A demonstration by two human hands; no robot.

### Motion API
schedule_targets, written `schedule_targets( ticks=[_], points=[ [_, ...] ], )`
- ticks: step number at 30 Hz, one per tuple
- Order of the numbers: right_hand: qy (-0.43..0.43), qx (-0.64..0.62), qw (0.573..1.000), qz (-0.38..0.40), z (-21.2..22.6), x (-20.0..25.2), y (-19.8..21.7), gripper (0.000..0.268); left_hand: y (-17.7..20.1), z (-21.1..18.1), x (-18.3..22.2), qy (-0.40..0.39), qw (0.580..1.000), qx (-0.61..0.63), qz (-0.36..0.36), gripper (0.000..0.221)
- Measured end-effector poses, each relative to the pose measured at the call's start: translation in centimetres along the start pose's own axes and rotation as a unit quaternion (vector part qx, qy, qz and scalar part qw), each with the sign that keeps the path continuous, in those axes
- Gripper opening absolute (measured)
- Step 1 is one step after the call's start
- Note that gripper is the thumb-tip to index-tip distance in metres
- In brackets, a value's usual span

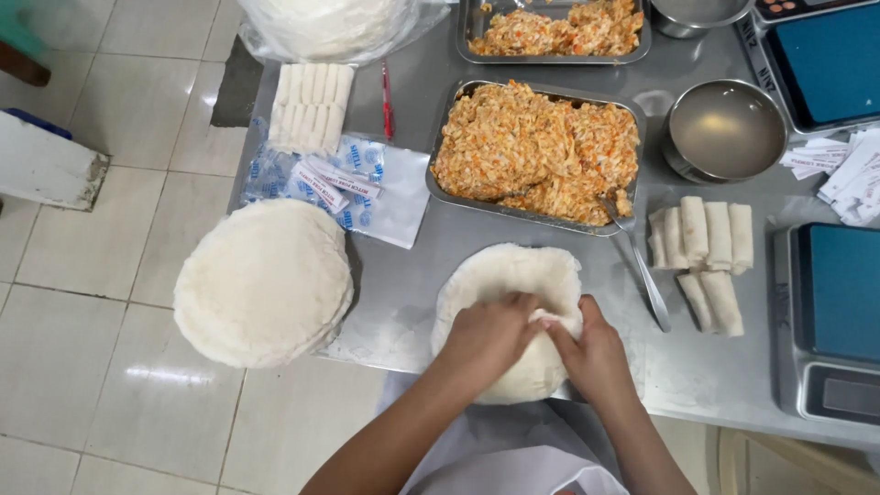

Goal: The person is manually assembling lumpia by placing filling on wrappers and rolling them into cylinders on a production table.

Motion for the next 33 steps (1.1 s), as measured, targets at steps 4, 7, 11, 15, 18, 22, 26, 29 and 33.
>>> schedule_targets(
  ticks=[4,7,11,15,18,22,26,29,33],
  points=[
    [-0.023,0.036,0.999,0.019,-0.8,-0.4,0.2,0.060,-0.8,5.6,-1.2,0.048,0.984,0.168,-0.034,0.029],
    [-0.086,-0.073,0.989,0.092,1.2,0.6,1.5,0.059,-0.1,7.0,-0.5,0.258,0.924,0.281,-0.001,0.066],
    [-0.032,-0.060,0.993,0.093,2.0,0.3,1.6,0.064,2.8,2.4,0.4,0.178,0.952,0.250,-0.018,0.036],
    [-0.091,-0.049,0.991,0.088,1.7,1.3,1.1,0.064,0.6,-0.4,1.2,0.045,0.998,0.042,-0.011,0.070],
    [-0.050,-0.015,0.997,0.057,-0.2,1.1,-0.1,0.030,-3.8,-1.8,1.1,-0.098,0.968,-0.154,-0.173,0.053],
    [0.031,0.039,0.998,0.033,-2.0,0.5,-1.0,0.021,-7.3,-1.9,-1.2,-0.155,0.877,-0.287,-0.352,0.023],
    [0.067,0.077,0.994,0.043,-2.6,0.6,-1.3,0.019,-6.2,0.3,-2.3,-0.175,0.920,-0.215,-0.277,0.025],
    [0.013,0.094,0.993,0.070,-2.7,0.3,-1.3,0.028,-6.9,-0.2,-1.9,-0.134,0.971,-0.149,-0.130,0.040],
    [-0.010,0.026,0.997,0.077,-3.0,0.1,-1.2,0.029,-7.9,-2.3,-1.2,-0.178,0.861,-0.336,-0.339,0.036]
  ],
)
Point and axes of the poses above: each hand's wrist, its own x-axis away from the middle knuckle, its own y-axis out of the back of the hand, z = x × y, the point moved 1 cm from there along -x, towards the middle knuckle, and after that the axes turned 10 degrees about -z, right-handed, at the moved point
